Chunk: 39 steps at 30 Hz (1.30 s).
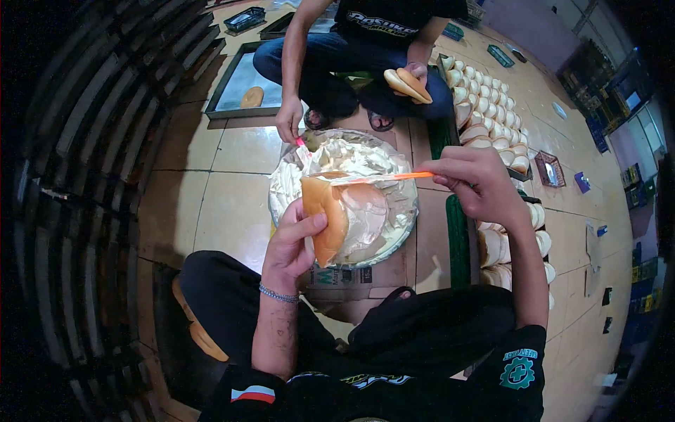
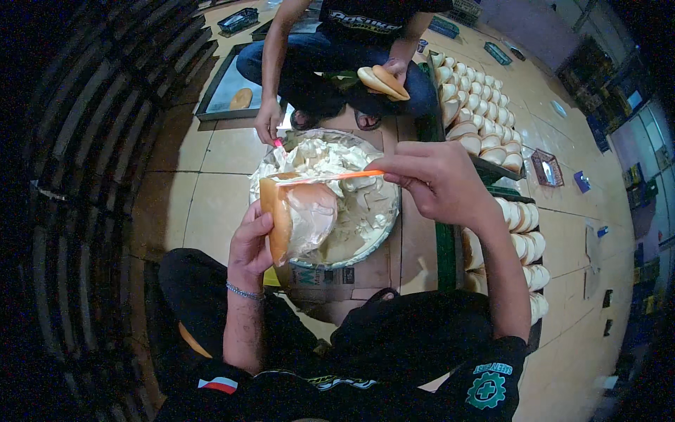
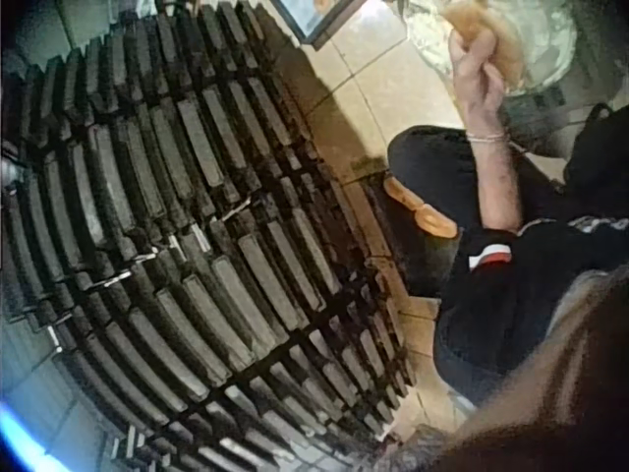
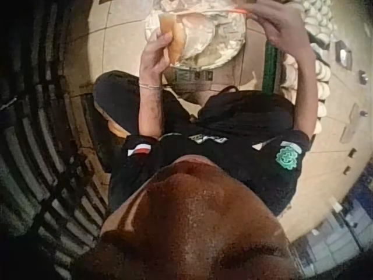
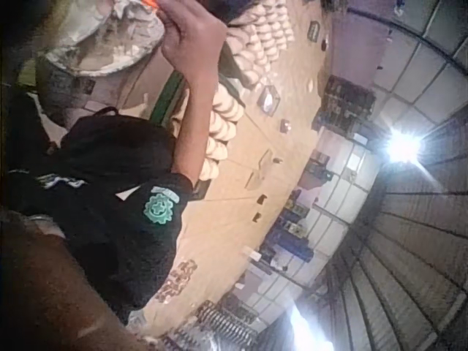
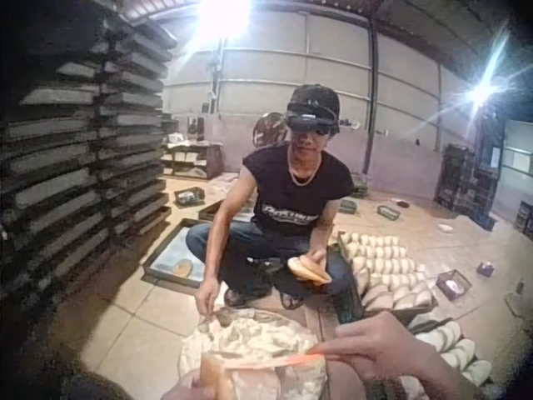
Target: The person spreads cream onto bread rolls using a spreader tool and then places the rolls onto a tray.
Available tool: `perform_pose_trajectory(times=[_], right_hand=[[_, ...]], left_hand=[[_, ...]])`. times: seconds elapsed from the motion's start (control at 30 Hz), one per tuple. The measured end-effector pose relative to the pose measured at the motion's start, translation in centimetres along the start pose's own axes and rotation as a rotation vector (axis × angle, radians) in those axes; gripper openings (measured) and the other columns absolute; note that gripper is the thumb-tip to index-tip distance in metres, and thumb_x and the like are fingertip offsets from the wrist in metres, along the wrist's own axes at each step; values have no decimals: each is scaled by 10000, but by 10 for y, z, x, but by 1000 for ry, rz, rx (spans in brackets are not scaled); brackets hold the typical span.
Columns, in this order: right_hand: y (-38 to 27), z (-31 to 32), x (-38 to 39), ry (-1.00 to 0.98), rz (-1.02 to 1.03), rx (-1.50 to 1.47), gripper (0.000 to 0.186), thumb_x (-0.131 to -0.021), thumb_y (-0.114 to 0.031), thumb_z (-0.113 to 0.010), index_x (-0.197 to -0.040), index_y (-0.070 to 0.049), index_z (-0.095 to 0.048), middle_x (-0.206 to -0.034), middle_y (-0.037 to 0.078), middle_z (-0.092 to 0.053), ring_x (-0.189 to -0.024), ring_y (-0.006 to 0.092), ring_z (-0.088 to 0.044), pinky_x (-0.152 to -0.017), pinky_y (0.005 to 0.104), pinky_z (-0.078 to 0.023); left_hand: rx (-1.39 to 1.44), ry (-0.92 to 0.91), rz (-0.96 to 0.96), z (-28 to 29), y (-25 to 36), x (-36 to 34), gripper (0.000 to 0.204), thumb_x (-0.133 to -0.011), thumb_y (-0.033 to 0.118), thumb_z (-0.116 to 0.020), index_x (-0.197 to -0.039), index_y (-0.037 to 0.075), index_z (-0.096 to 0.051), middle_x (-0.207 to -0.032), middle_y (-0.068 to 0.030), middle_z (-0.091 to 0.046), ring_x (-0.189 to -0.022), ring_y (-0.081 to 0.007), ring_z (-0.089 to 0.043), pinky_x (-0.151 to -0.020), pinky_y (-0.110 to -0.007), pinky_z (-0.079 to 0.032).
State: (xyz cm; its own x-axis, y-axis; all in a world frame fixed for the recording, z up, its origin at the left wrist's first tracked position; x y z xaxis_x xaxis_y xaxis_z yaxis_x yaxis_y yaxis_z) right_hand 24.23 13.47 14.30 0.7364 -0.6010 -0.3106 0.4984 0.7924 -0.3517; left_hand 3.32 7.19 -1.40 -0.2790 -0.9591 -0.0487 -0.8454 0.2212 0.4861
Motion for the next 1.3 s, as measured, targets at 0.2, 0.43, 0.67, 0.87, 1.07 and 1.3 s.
perform_pose_trajectory(times=[0.2,0.43,0.67,0.87,1.07,1.3], right_hand=[[-10,-6,3,15,57,-44,400,-750,99,-617,-1092,-82,-717,-663,98,-529,-571,239,-534,-530,338,-413],[-22,-30,10,25,22,95,296,-817,-45,-660,-1104,-112,-691,-753,87,-584,-641,300,-615,-557,390,-483],[-33,-59,15,76,111,113,364,-827,-44,-650,-1187,-101,-639,-747,87,-559,-647,287,-600,-543,392,-474],[-39,-90,25,77,156,102,500,-744,0,-616,-1235,-95,-623,-679,60,-461,-580,232,-559,-496,359,-456],[-34,-103,32,6,194,-56,497,-754,5,-617,-1238,-105,-633,-690,68,-488,-583,236,-562,-495,371,-459],[-9,-81,27,4,121,-269,370,-843,-2,-603,-1205,-64,-649,-719,92,-530,-608,242,-543,-569,335,-463]], left_hand=[[45,175,-24,8,5,-1,363,-919,108,-659,-1236,-20,-537,-1107,-109,-665,-968,-175,-675,-885,-307,-551],[93,314,-79,20,10,-6,340,-938,151,-650,-1229,3,-556,-1111,-106,-668,-1005,-182,-672,-897,-324,-554],[258,338,-163,35,16,-10,358,-975,201,-604,-1270,11,-535,-1199,-142,-637,-1093,-246,-644,-961,-400,-536],[348,385,-267,42,20,-12,346,-997,223,-566,-1266,7,-545,-1221,-178,-630,-1114,-292,-638,-981,-449,-531],[386,371,-261,41,22,-11,340,-997,220,-563,-1266,13,-551,-1224,-180,-631,-1090,-298,-650,-961,-433,-547],[82,462,-275,36,26,2,409,-937,159,-657,-1288,8,-511,-1222,-111,-622,-1110,-207,-627,-965,-350,-524]])
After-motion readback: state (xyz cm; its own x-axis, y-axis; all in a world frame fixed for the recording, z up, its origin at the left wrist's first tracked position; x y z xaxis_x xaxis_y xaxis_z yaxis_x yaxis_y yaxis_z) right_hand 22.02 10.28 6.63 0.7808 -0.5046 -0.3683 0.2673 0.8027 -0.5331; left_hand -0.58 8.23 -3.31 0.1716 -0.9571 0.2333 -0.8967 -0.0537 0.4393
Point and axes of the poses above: each hand's wrist, its own x-axis away from the middle knuckle, its own z-axis out of the back of the hand, y = z × x, the point moved 7 cm from there along -x, towards the middle knuckle
